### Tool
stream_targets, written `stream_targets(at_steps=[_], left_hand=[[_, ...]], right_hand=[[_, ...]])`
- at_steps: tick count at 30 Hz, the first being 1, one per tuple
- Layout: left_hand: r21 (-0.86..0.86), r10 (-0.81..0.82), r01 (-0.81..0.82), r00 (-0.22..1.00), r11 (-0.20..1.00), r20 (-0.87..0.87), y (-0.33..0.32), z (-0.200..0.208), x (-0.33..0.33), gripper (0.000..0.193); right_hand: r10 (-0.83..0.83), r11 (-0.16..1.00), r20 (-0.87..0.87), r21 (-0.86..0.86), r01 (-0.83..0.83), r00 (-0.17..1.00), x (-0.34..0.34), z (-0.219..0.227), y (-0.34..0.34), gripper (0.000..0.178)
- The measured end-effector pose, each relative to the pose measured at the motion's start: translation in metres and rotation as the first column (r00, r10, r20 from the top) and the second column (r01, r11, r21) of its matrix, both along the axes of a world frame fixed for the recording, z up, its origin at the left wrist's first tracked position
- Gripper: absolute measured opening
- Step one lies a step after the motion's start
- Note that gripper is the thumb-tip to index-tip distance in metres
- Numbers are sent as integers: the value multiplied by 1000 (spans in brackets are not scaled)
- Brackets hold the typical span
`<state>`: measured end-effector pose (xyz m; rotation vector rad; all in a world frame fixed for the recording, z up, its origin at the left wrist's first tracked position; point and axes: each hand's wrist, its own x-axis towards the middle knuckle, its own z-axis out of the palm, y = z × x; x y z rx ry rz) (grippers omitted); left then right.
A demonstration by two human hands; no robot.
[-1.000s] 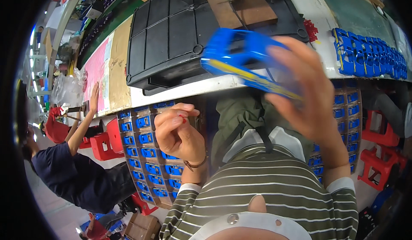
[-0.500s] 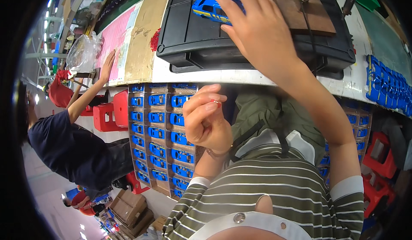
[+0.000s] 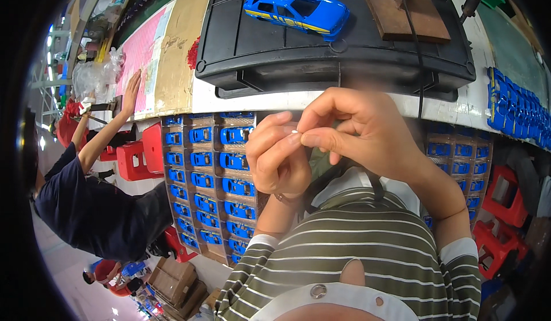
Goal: Assembling small plastic toy cars by fitting parts together and using a vertical press machine to secure components.
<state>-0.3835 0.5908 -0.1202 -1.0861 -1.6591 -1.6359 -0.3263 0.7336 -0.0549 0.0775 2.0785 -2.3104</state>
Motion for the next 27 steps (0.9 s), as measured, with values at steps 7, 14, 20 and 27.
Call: stream_targets(at_steps=[7, 14, 20, 27], left_hand=[[-21, 0, 0, 1000, 1000, 5, -2, -2, 2, 37], [-32, -106, 106, 994, 994, -20, -1, 2, -3, 35], [244, -498, 434, 743, 867, 447, -1, 4, -4, 22], [307, -688, 625, 570, 718, 449, -4, 1, -18, 18]], right_hand=[[-57, 996, -75, 59, 62, 996, 3, -12, -7, 15], [-71, 997, -85, -16, 70, 994, 5, -12, -1, 9], [-56, 994, 25, -95, 58, 998, 7, -3, 3, 8], [-42, 999, 86, -1, 42, 995, 10, 3, 5, 10]])
